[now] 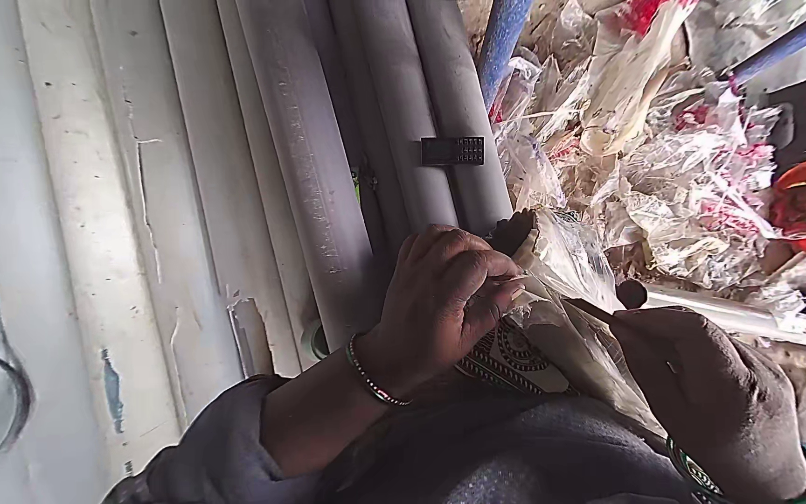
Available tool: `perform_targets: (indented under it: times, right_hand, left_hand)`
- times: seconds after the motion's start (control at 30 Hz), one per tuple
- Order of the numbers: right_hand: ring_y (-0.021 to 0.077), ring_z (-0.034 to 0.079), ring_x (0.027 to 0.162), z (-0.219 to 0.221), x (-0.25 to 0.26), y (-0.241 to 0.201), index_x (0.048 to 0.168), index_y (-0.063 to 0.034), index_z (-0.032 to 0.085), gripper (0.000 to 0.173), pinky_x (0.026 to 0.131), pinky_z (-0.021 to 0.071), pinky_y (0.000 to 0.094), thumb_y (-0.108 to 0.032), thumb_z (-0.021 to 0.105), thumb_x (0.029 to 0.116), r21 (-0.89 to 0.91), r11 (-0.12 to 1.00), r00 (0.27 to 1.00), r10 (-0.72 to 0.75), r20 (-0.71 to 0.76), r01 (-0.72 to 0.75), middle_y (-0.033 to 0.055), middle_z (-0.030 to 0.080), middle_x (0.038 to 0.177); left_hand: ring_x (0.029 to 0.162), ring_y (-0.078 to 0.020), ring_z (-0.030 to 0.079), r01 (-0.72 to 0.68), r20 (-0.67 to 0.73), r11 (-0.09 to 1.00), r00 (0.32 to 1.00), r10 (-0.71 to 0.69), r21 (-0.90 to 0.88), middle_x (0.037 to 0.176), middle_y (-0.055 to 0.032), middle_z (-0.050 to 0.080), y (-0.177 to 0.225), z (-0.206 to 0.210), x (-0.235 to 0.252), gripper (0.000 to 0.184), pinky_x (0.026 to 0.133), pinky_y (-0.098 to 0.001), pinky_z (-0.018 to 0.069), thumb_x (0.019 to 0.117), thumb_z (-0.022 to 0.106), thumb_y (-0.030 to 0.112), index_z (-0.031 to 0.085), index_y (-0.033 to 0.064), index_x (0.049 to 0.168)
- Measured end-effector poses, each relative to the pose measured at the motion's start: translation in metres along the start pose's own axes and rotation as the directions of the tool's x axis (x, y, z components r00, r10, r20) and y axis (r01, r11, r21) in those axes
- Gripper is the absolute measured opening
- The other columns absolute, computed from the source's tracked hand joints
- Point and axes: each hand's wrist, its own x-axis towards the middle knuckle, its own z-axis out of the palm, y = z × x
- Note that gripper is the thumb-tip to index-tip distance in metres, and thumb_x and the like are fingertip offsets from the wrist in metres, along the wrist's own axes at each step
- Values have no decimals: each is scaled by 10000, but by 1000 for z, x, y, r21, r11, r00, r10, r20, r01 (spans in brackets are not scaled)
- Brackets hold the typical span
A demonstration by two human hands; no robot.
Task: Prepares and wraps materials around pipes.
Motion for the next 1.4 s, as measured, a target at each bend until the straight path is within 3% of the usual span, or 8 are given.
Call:
perform_targets:
  times: [0.17, 0.27, 0.53, 0.77, 1.0, 1.23, 1.4]
  right_hand:
    - [160, 576, 638, -3, 2, -1, 981, -61, 650, 238, 562, 408, 241, -237, 512, 1063, 5, 1000, 1000, 12, -15, -12, 112, 658, 752]
    - [167, 612, 659, -3, 6, -5, 1013, -58, 665, 234, 571, 432, 250, -228, 512, 1062, 4, 1000, 1000, -3, -13, 3, 113, 689, 776]
    - [265, 624, 602, 3, 26, -17, 1045, -67, 713, 192, 515, 431, 354, -127, 531, 1033, -88, 986, 988, -145, -46, 140, 124, 681, 728]
    - [271, 577, 559, 10, 40, -29, 1129, -89, 742, 247, 470, 376, 364, -95, 521, 1020, -149, 958, 968, -249, -8, 245, 105, 637, 696]
    - [261, 504, 493, 17, 40, -36, 1130, -70, 746, 282, 438, 304, 356, -28, 504, 991, -231, 921, 946, -325, -6, 315, 104, 572, 648]
    - [272, 512, 498, 10, 25, -12, 1117, -41, 703, 229, 453, 337, 372, -24, 498, 1015, -213, 895, 918, -396, 28, 392, 115, 587, 655]
    - [287, 560, 548, 4, 6, -1, 1155, -57, 682, 229, 513, 398, 386, -36, 490, 1032, -218, 911, 936, -351, 33, 349, 129, 618, 692]
  left_hand:
    - [975, -184, 608, 112, 105, 993, 988, -115, 38, 965, -51, 692, 13, -12, 10, 205, 853, -343, 440, 959, 651, 285, 738, 99, 957]
    - [985, -191, 636, 119, 134, 991, 983, -127, 62, 988, -71, 697, 19, -15, 14, 175, 864, -318, 491, 942, 651, 237, 738, 85, 956]
    - [955, -141, 574, 21, -103, 1000, 994, -19, 15, 953, -54, 638, 15, 5, -8, 106, 871, -254, 436, 992, 601, 160, 656, 86, 939]
    - [966, -158, 576, -42, -143, 999, 989, 46, 29, 958, -67, 624, 11, 6, -14, 116, 898, -262, 436, 999, 600, 161, 642, 79, 929]
    - [935, -151, 573, -41, -132, 999, 990, 42, 9, 950, -70, 632, 12, 3, -17, 116, 873, -270, 425, 989, 581, 125, 649, 67, 915]
    - [929, -163, 572, -43, -126, 999, 991, 42, 1, 946, -75, 644, 10, 3, -18, 157, 859, -287, 412, 1002, 591, 167, 678, 65, 922]
    - [945, -164, 576, -42, -123, 999, 992, 40, -16, 928, -75, 644, 10, 3, -18, 147, 877, -289, 411, 992, 603, 158, 684, 63, 915]
